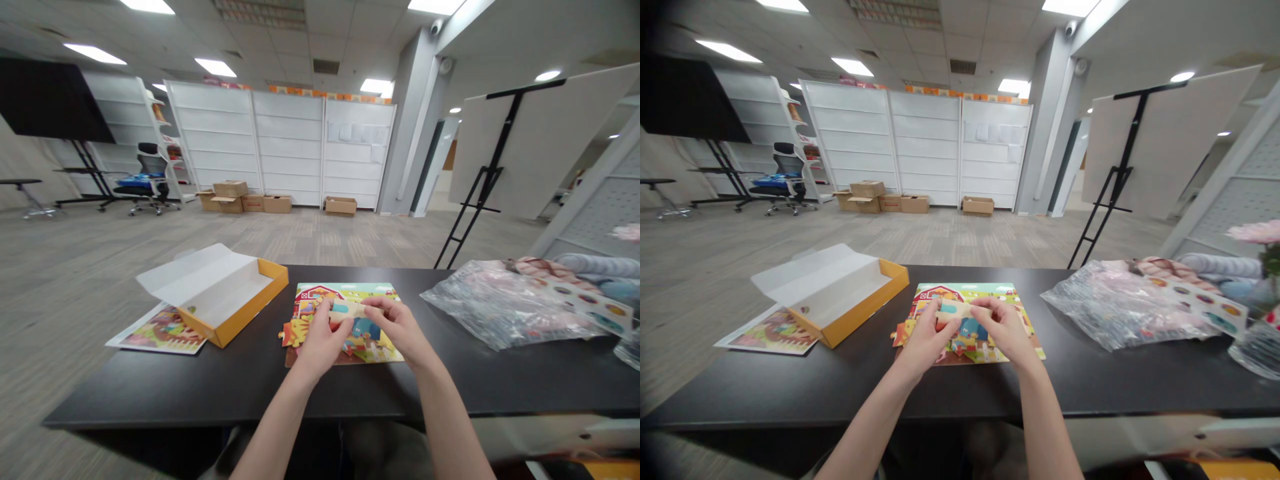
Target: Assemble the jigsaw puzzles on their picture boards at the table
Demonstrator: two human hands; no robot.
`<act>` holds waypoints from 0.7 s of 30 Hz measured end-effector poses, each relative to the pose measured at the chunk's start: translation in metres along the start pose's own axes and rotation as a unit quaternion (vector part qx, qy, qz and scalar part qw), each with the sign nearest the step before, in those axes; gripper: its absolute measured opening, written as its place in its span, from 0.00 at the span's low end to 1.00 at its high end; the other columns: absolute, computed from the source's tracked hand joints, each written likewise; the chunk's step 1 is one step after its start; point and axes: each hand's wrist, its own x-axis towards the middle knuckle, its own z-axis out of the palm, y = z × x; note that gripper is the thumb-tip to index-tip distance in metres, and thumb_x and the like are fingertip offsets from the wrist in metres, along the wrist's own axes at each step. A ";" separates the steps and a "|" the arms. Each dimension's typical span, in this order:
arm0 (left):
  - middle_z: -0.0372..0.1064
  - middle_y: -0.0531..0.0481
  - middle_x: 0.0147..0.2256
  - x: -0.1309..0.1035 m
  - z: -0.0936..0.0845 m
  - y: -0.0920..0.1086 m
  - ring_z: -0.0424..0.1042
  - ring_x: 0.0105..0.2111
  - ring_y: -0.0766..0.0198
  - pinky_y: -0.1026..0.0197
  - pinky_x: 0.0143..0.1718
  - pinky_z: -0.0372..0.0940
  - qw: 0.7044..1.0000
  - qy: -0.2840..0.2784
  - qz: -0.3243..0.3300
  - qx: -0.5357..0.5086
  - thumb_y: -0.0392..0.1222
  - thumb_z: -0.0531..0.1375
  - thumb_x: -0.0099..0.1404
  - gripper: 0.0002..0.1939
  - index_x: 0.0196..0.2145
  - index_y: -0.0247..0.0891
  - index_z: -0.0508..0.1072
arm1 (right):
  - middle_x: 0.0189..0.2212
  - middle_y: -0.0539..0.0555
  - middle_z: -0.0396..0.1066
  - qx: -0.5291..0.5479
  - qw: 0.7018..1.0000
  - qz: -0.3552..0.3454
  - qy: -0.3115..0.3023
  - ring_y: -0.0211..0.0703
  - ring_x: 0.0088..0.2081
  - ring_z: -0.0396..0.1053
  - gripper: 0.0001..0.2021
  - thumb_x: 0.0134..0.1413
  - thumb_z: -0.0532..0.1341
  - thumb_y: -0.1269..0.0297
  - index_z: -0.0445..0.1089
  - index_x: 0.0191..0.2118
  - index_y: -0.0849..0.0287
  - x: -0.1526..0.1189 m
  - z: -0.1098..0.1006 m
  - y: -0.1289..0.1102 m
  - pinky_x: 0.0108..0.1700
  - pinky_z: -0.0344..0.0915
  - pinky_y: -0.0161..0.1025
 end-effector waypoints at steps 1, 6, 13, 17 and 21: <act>0.71 0.54 0.32 -0.001 0.000 0.001 0.73 0.31 0.65 0.65 0.31 0.66 1.000 -0.004 0.009 0.019 0.44 0.62 0.62 0.12 0.39 0.40 0.63 | 0.35 0.55 0.77 0.000 1.000 -0.002 -0.007 0.45 0.35 0.72 0.21 0.51 0.67 0.44 0.76 0.39 0.58 0.000 0.001 -0.001 0.37 0.69 0.39; 0.70 0.52 0.34 -0.005 0.001 0.008 0.72 0.35 0.62 0.60 0.38 0.66 0.994 -0.020 0.038 0.097 0.42 0.59 0.64 0.08 0.39 0.40 0.62 | 0.34 0.54 0.77 0.007 1.000 0.001 -0.013 0.44 0.34 0.72 0.18 0.50 0.69 0.47 0.75 0.36 0.58 0.000 0.002 -0.001 0.38 0.68 0.39; 0.73 0.48 0.39 -0.009 0.001 0.007 0.74 0.40 0.59 0.56 0.44 0.67 0.990 -0.031 0.037 0.135 0.41 0.58 0.65 0.12 0.47 0.40 0.63 | 0.30 0.53 0.75 -0.010 0.999 0.020 -0.040 0.41 0.31 0.70 0.20 0.49 0.69 0.45 0.75 0.31 0.61 -0.002 0.000 -0.008 0.34 0.66 0.37; 0.71 0.42 0.47 -0.006 -0.005 0.002 0.75 0.42 0.59 0.57 0.42 0.69 0.995 -0.025 0.049 0.088 0.39 0.59 0.64 0.24 0.57 0.39 0.59 | 0.30 0.56 0.78 -0.007 0.999 0.052 -0.007 0.42 0.29 0.72 0.23 0.44 0.71 0.44 0.76 0.34 0.62 0.023 -0.023 -0.019 0.32 0.67 0.38; 0.73 0.46 0.43 -0.001 -0.020 0.004 0.75 0.41 0.59 0.56 0.44 0.68 0.979 -0.007 0.089 0.181 0.36 0.56 0.65 0.20 0.54 0.41 0.62 | 0.28 0.57 0.79 -0.060 0.996 0.065 0.010 0.42 0.27 0.72 0.25 0.40 0.72 0.43 0.77 0.35 0.62 0.084 -0.050 -0.027 0.29 0.68 0.37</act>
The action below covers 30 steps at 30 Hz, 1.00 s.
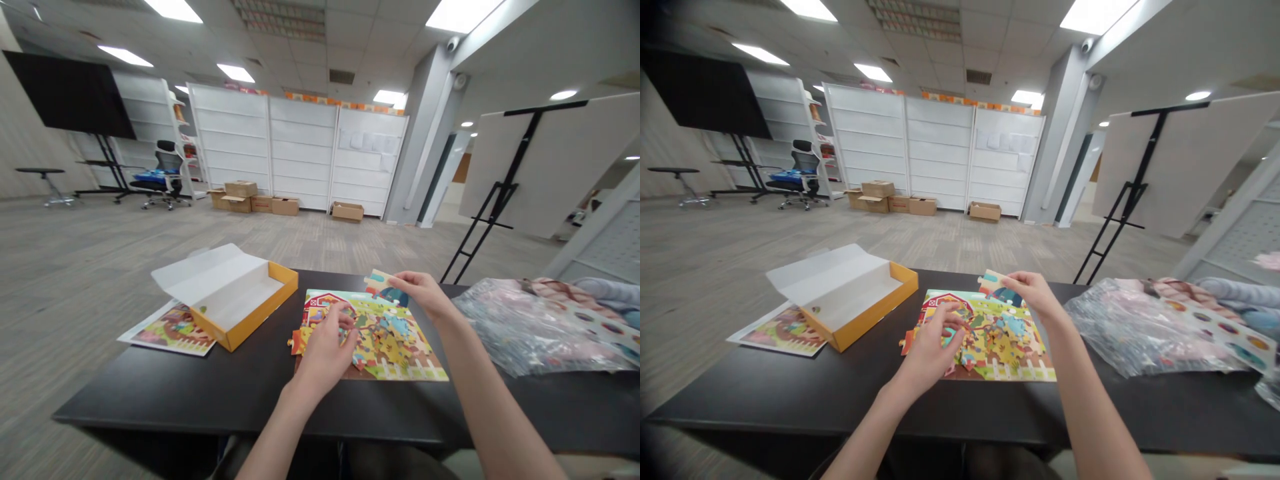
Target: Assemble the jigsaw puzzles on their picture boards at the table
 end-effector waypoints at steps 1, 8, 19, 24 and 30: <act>0.74 0.48 0.42 0.001 -0.004 0.000 0.75 0.42 0.58 0.55 0.45 0.67 0.999 -0.007 0.008 0.035 0.36 0.56 0.66 0.19 0.54 0.42 0.63 | 0.28 0.58 0.79 -0.036 0.999 0.008 -0.025 0.43 0.26 0.72 0.25 0.39 0.72 0.43 0.77 0.34 0.63 0.017 -0.003 -0.001 0.29 0.68 0.37; 0.76 0.49 0.40 0.006 -0.019 0.002 0.75 0.43 0.54 0.55 0.43 0.65 0.982 -0.059 0.010 0.178 0.37 0.53 0.68 0.17 0.54 0.43 0.64 | 0.27 0.57 0.79 -0.236 0.946 0.055 -0.214 0.45 0.29 0.73 0.24 0.36 0.71 0.43 0.80 0.30 0.62 0.097 0.002 0.035 0.31 0.68 0.37; 0.76 0.49 0.41 0.009 -0.015 -0.005 0.75 0.43 0.54 0.57 0.42 0.65 0.974 -0.048 -0.013 0.222 0.38 0.52 0.69 0.15 0.53 0.44 0.64 | 0.28 0.54 0.78 -0.343 0.892 -0.007 -0.295 0.45 0.32 0.72 0.23 0.44 0.66 0.44 0.80 0.33 0.61 0.125 0.000 0.069 0.34 0.66 0.37; 0.76 0.47 0.44 0.008 -0.013 -0.011 0.75 0.44 0.54 0.57 0.43 0.66 0.971 -0.040 -0.006 0.237 0.38 0.53 0.70 0.15 0.53 0.45 0.65 | 0.41 0.58 0.79 -0.346 0.887 -0.021 -0.305 0.50 0.41 0.74 0.26 0.43 0.68 0.47 0.79 0.44 0.61 0.123 -0.009 0.060 0.42 0.68 0.40; 0.75 0.46 0.46 0.008 -0.009 -0.013 0.75 0.44 0.55 0.55 0.45 0.67 0.971 -0.039 0.008 0.237 0.37 0.52 0.70 0.15 0.53 0.44 0.66 | 0.46 0.56 0.77 -0.398 0.857 -0.055 -0.322 0.55 0.48 0.72 0.28 0.34 0.73 0.54 0.78 0.47 0.56 0.116 -0.006 0.043 0.49 0.67 0.42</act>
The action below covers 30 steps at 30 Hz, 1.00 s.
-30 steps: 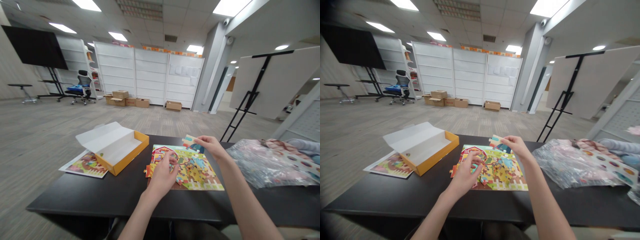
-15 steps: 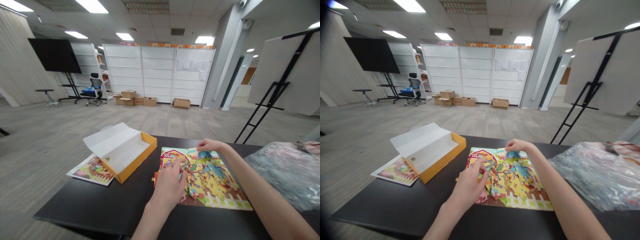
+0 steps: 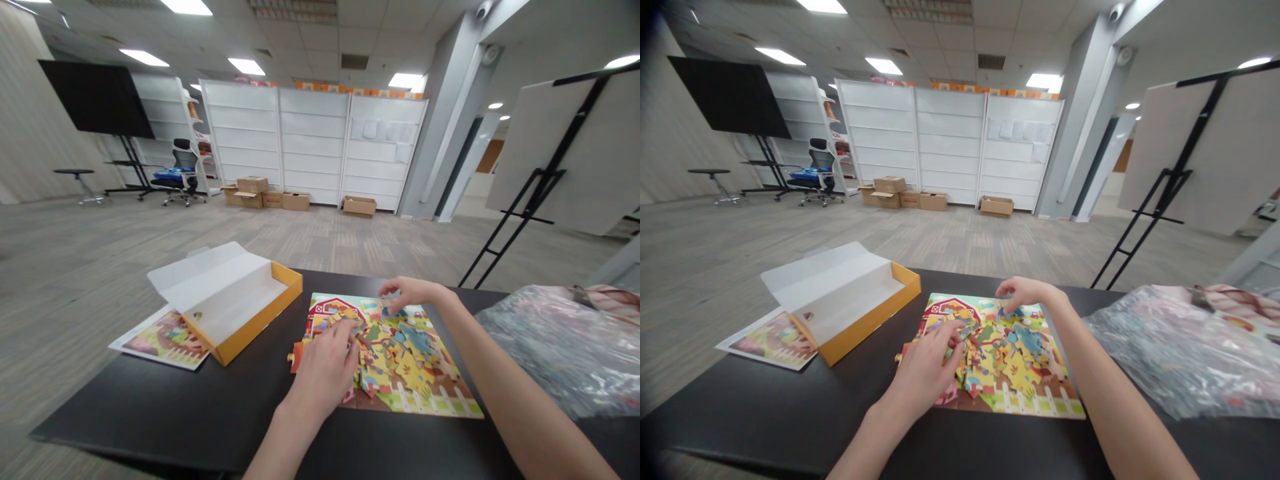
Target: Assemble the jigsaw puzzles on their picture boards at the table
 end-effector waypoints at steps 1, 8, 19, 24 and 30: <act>0.75 0.46 0.46 0.000 0.001 0.001 0.75 0.44 0.55 0.55 0.45 0.67 1.000 0.000 0.002 -0.002 0.37 0.52 0.70 0.15 0.53 0.44 0.66 | 0.45 0.55 0.77 -0.004 1.000 -0.004 -0.005 0.55 0.48 0.72 0.28 0.33 0.73 0.55 0.78 0.47 0.56 0.001 0.001 -0.003 0.49 0.67 0.42; 0.76 0.47 0.46 0.002 0.004 0.005 0.75 0.44 0.55 0.55 0.44 0.67 0.999 0.008 0.023 -0.022 0.37 0.52 0.70 0.14 0.52 0.43 0.67 | 0.41 0.56 0.76 -0.036 0.999 0.018 -0.007 0.51 0.41 0.73 0.29 0.30 0.73 0.59 0.76 0.46 0.57 0.010 0.017 -0.003 0.41 0.68 0.40; 0.76 0.47 0.46 0.003 0.006 0.004 0.75 0.45 0.55 0.56 0.44 0.67 0.999 0.006 0.026 -0.017 0.37 0.52 0.70 0.14 0.51 0.44 0.68 | 0.45 0.56 0.76 -0.072 0.997 0.025 0.009 0.53 0.44 0.73 0.27 0.31 0.74 0.58 0.76 0.45 0.56 0.009 0.018 -0.006 0.43 0.67 0.39; 0.76 0.47 0.46 0.002 0.004 0.007 0.75 0.45 0.55 0.56 0.43 0.67 1.000 -0.004 0.021 -0.017 0.37 0.52 0.70 0.14 0.51 0.43 0.69 | 0.41 0.56 0.78 -0.073 0.997 0.021 0.026 0.53 0.41 0.74 0.25 0.33 0.73 0.57 0.78 0.43 0.58 0.011 0.019 -0.007 0.40 0.67 0.40; 0.75 0.47 0.47 0.001 0.000 0.008 0.75 0.46 0.55 0.57 0.43 0.67 1.000 -0.006 0.022 -0.016 0.37 0.52 0.71 0.12 0.49 0.43 0.71 | 0.37 0.55 0.79 -0.104 0.994 0.022 0.037 0.52 0.37 0.74 0.21 0.33 0.74 0.56 0.80 0.39 0.58 0.010 0.020 -0.009 0.36 0.64 0.39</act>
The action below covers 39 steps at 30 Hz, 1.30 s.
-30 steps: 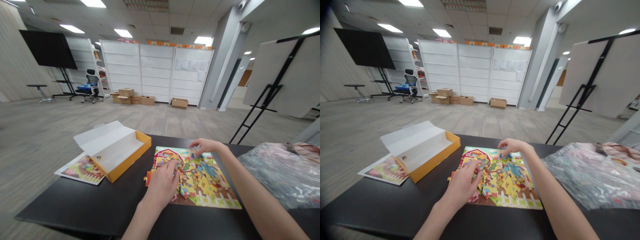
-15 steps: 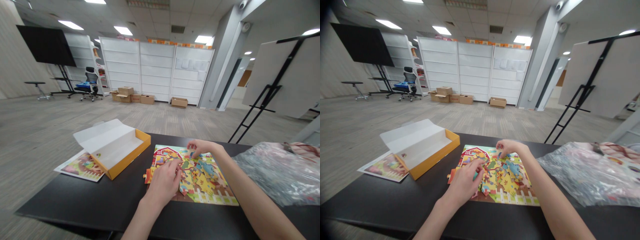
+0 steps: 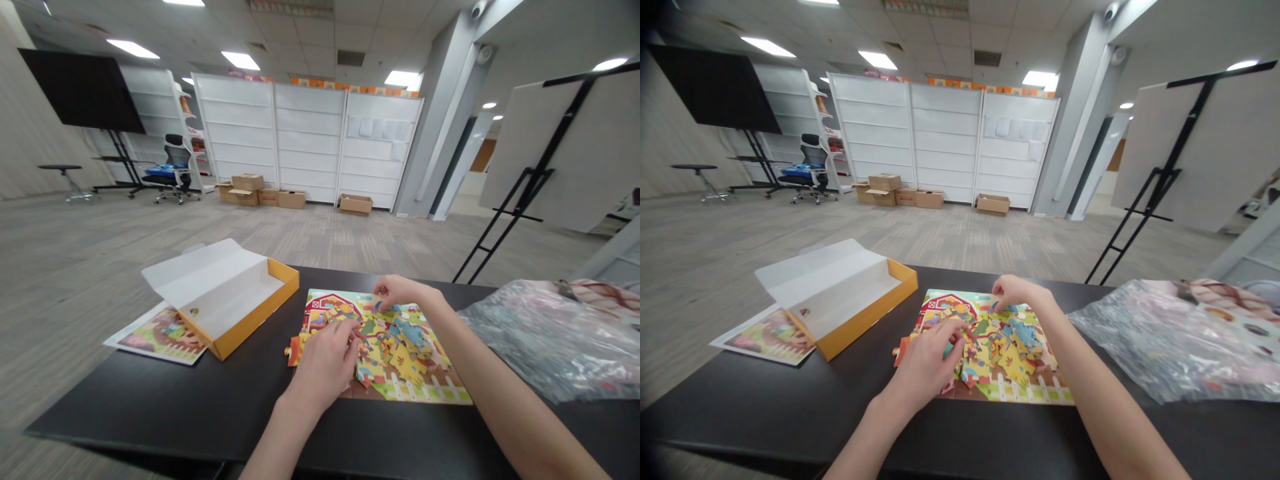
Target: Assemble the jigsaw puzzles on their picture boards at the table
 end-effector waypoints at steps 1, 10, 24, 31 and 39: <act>0.75 0.47 0.46 0.000 0.000 -0.001 0.75 0.46 0.56 0.57 0.43 0.67 1.000 0.001 0.001 0.001 0.37 0.52 0.71 0.11 0.48 0.43 0.71 | 0.37 0.55 0.79 0.001 1.000 0.000 0.004 0.51 0.37 0.74 0.21 0.33 0.74 0.56 0.80 0.38 0.58 0.000 0.000 0.000 0.35 0.64 0.38; 0.76 0.48 0.46 0.001 0.002 -0.003 0.75 0.45 0.57 0.56 0.45 0.69 1.000 0.007 0.016 0.011 0.37 0.53 0.70 0.13 0.51 0.42 0.69 | 0.39 0.57 0.78 -0.006 1.000 -0.012 0.005 0.52 0.39 0.74 0.24 0.35 0.73 0.51 0.79 0.39 0.60 0.004 0.003 0.004 0.37 0.65 0.38; 0.75 0.48 0.44 0.004 0.002 -0.004 0.75 0.44 0.56 0.54 0.45 0.69 0.996 -0.006 0.039 0.076 0.36 0.53 0.71 0.13 0.51 0.41 0.68 | 0.41 0.58 0.79 0.046 0.999 -0.010 0.009 0.54 0.42 0.74 0.25 0.36 0.72 0.51 0.79 0.42 0.59 -0.006 -0.003 0.004 0.43 0.68 0.40; 0.75 0.48 0.44 -0.002 0.001 -0.007 0.75 0.44 0.57 0.54 0.46 0.69 0.995 -0.007 0.046 0.082 0.36 0.52 0.71 0.11 0.49 0.42 0.70 | 0.41 0.58 0.78 0.061 0.998 0.002 -0.005 0.53 0.42 0.74 0.23 0.44 0.69 0.50 0.78 0.45 0.59 -0.084 -0.010 0.007 0.43 0.68 0.41; 0.75 0.49 0.41 -0.012 0.002 -0.012 0.74 0.41 0.59 0.55 0.44 0.69 0.991 0.004 0.080 0.107 0.34 0.51 0.72 0.11 0.46 0.40 0.70 | 0.45 0.59 0.75 0.074 0.996 0.044 0.015 0.55 0.46 0.72 0.30 0.35 0.71 0.61 0.74 0.50 0.60 -0.131 0.015 -0.001 0.49 0.67 0.43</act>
